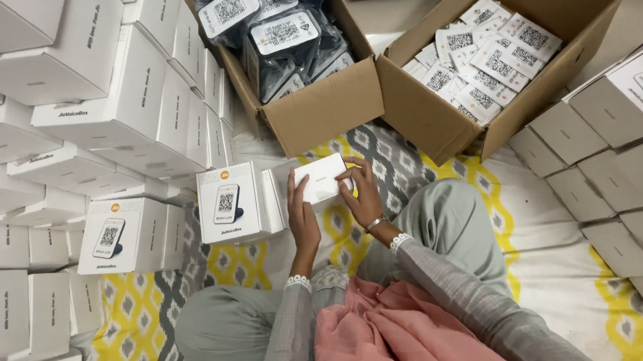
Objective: The person packs electronic devices into retail boxes and inserts QR code cards.
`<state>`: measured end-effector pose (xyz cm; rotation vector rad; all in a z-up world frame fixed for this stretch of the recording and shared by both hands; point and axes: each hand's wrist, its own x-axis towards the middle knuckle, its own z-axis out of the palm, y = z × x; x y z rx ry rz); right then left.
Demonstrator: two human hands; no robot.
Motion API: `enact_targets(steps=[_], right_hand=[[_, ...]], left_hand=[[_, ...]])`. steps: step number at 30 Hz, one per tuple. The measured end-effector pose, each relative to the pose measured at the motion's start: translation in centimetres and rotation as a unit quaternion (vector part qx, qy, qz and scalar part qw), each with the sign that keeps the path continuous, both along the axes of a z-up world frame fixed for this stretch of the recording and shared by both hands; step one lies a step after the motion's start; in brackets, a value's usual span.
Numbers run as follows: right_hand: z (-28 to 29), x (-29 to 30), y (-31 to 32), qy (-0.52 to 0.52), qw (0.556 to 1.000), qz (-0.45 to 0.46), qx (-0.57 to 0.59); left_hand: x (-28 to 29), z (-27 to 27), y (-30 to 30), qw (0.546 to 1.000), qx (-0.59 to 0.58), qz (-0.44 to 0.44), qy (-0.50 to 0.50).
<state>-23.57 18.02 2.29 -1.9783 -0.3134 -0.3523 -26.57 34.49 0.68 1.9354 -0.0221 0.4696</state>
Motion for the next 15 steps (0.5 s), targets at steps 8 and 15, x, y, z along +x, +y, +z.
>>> enact_targets(steps=[8,15], right_hand=[[8.1,4.0,4.0,-0.125,0.977,-0.021,-0.170],[4.5,4.1,4.6,-0.030,0.933,0.024,-0.357]], left_hand=[[2.5,-1.2,0.6,0.995,0.041,0.068,0.064],[4.5,-2.0,2.5,0.914,-0.323,0.105,0.223]])
